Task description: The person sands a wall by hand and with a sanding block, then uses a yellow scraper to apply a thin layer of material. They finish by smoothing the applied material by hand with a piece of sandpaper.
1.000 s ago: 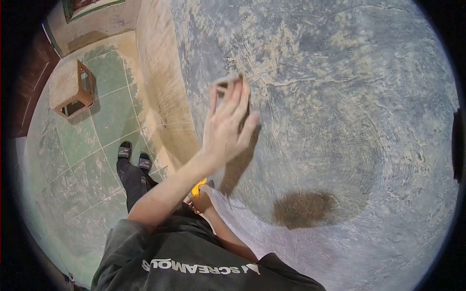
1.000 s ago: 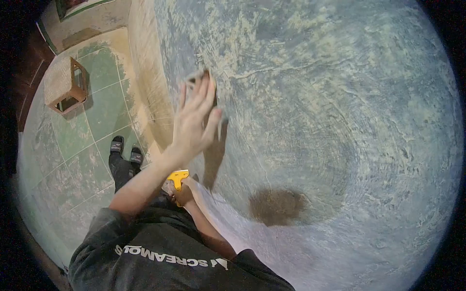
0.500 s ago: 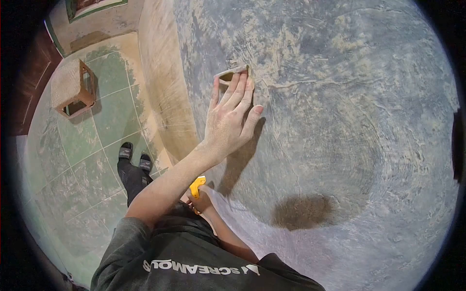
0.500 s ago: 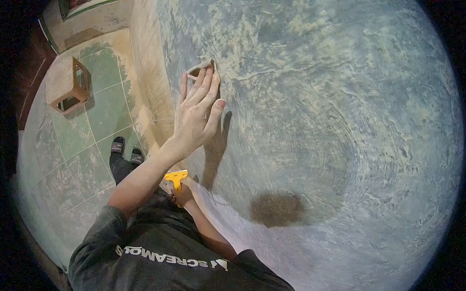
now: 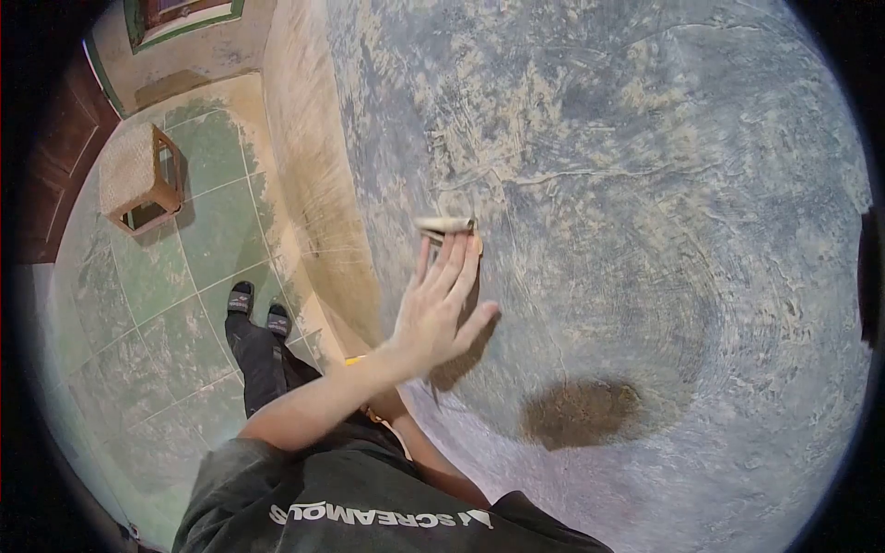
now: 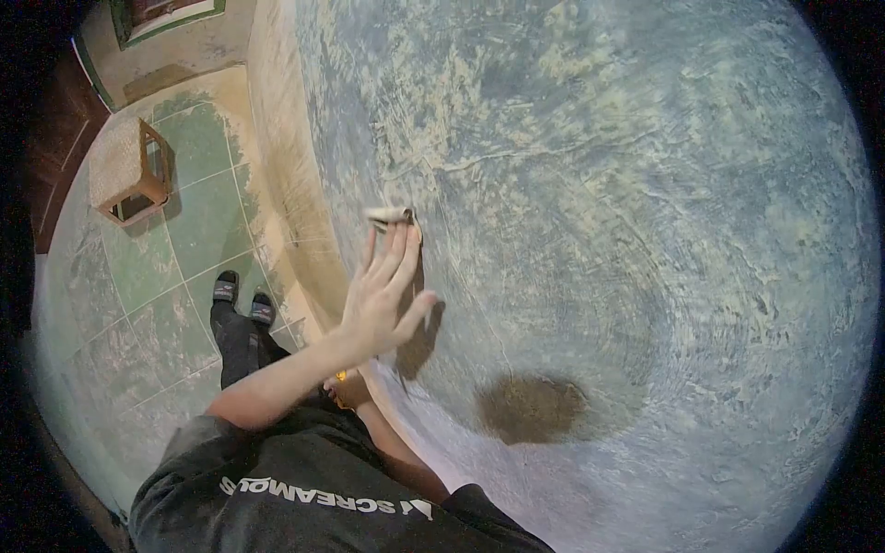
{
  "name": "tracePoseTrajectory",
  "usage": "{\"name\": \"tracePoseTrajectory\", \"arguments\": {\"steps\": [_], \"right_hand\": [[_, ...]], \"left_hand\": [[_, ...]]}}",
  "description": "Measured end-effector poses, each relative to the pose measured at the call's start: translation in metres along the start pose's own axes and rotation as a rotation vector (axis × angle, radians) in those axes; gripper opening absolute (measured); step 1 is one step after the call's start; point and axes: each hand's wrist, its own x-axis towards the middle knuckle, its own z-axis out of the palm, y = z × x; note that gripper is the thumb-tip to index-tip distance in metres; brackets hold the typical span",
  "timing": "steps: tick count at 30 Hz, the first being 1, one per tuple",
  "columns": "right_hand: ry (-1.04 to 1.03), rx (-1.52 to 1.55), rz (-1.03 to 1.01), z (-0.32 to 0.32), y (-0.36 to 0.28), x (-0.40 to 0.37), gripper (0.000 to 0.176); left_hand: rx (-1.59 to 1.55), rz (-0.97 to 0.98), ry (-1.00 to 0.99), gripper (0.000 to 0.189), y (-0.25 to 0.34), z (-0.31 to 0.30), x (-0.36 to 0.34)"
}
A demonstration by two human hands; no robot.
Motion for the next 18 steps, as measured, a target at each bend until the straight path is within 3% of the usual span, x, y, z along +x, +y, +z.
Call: {"name": "tracePoseTrajectory", "arguments": {"steps": [3, 6, 8, 10, 11, 12, 14, 16, 18], "right_hand": [[0.081, -0.07, 0.31, 0.003, -0.01, -0.003, 0.034], [0.083, -0.13, 0.236, -0.001, 0.009, 0.003, 0.038], [0.044, -0.139, 0.266, -0.003, -0.005, 0.006, 0.042], [0.203, -0.794, -0.804, -0.011, 0.031, 0.018, 0.026], [0.134, -0.444, -0.414, 0.0, 0.054, 0.018, 0.025], [0.133, -0.438, -0.407, 0.004, 0.05, 0.009, 0.025], [0.102, 0.061, 0.266, 0.003, 0.008, -0.005, 0.032], [0.074, -0.099, 0.208, 0.01, -0.023, -0.006, 0.039], [0.109, -0.114, 0.227, 0.01, -0.025, -0.004, 0.044]], "left_hand": [[0.145, 0.0, 0.126, 0.066, -0.013, -0.013, 0.042], [0.109, 0.003, 0.191, 0.066, -0.015, -0.018, 0.058], [0.018, -0.025, 0.03, 0.068, -0.004, -0.007, 0.015], [-0.023, -0.009, -0.09, 0.067, 0.011, 0.003, -0.026], [-0.022, -0.014, -0.093, 0.067, 0.01, 0.001, -0.023], [0.047, -0.001, -0.053, 0.068, 0.007, -0.001, -0.016], [0.119, 0.025, -0.005, 0.069, -0.006, -0.009, 0.022], [0.106, 0.005, 0.189, 0.069, -0.021, -0.019, 0.066], [0.118, 0.022, 0.202, 0.07, -0.021, -0.02, 0.061]]}}
